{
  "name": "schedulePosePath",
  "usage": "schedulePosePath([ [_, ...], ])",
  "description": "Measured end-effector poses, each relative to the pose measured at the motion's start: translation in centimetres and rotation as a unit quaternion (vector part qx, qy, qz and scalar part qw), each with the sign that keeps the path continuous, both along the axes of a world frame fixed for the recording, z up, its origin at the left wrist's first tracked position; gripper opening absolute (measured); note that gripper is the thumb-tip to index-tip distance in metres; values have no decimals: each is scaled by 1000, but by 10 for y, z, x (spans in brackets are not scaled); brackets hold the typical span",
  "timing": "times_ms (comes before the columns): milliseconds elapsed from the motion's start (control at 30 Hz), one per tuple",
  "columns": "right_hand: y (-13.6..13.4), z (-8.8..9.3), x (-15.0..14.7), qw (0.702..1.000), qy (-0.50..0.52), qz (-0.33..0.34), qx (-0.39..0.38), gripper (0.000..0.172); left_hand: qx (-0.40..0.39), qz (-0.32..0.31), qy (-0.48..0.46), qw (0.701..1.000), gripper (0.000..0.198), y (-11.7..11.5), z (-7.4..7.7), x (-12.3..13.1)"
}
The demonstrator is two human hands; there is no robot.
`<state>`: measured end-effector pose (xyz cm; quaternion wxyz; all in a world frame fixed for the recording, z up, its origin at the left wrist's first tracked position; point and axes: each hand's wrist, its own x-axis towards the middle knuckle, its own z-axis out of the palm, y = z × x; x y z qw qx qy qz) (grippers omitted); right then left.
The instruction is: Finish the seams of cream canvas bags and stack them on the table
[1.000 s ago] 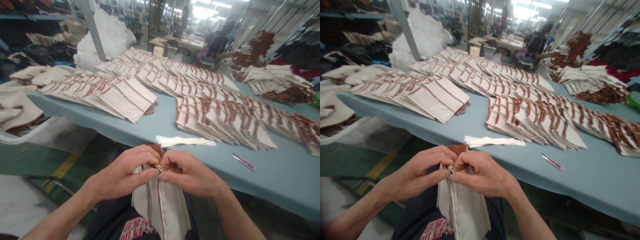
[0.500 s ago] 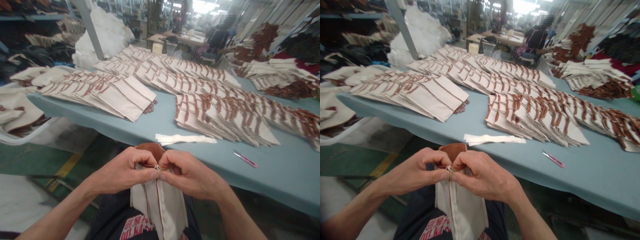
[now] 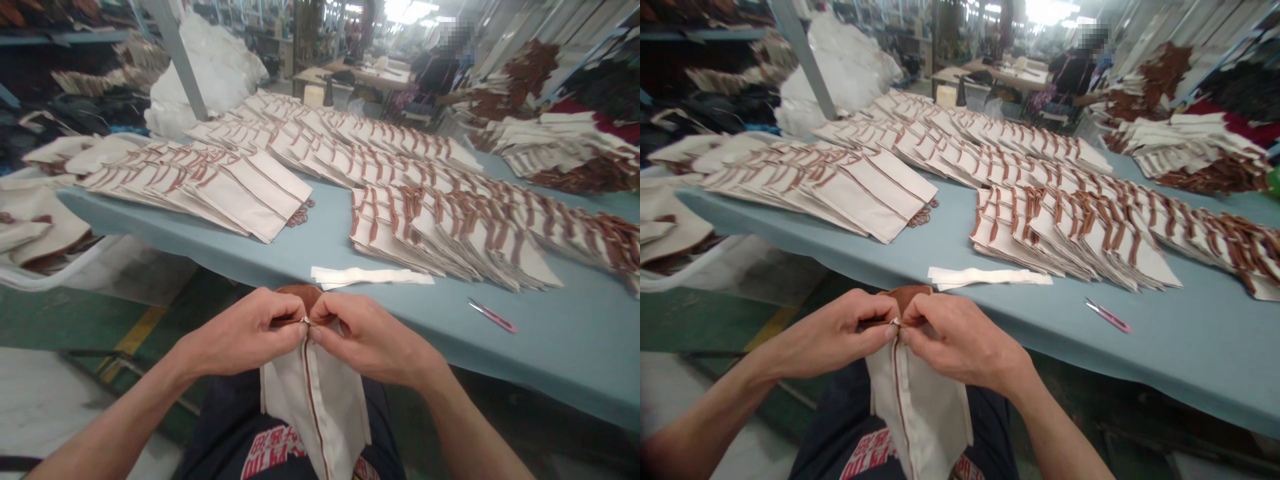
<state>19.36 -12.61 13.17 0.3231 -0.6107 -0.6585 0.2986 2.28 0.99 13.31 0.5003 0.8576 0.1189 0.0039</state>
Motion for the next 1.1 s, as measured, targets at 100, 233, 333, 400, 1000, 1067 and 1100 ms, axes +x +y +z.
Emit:
schedulePosePath([
  [100, 7, 2, 1, 999, -31, -3, 11, 10, -6, -25, -5, 1000, 29, 7, 1, 1],
  [233, 18, -2, 2, 997, 12, -41, 63, 7, -8, 33, -54, 998, 36, 8, 1, -1],
  [333, 19, -6, -3, 989, 17, -65, 132, 15, -12, 80, -80, 994, 39, 0, -1, -4],
  [400, 16, -9, -9, 985, 6, -92, 144, 14, -11, 106, -95, 990, 40, -6, -4, -6],
  [1000, -11, -35, -29, 973, 141, -185, -14, 15, -146, 198, -93, 965, 36, -30, -37, -20],
  [1067, -17, -35, -28, 976, 130, -169, -38, 12, -146, 195, -84, 966, 37, -31, -37, -21],
  [1100, -20, -35, -29, 978, 123, -164, -46, 11, -142, 192, -77, 968, 37, -32, -36, -20],
])
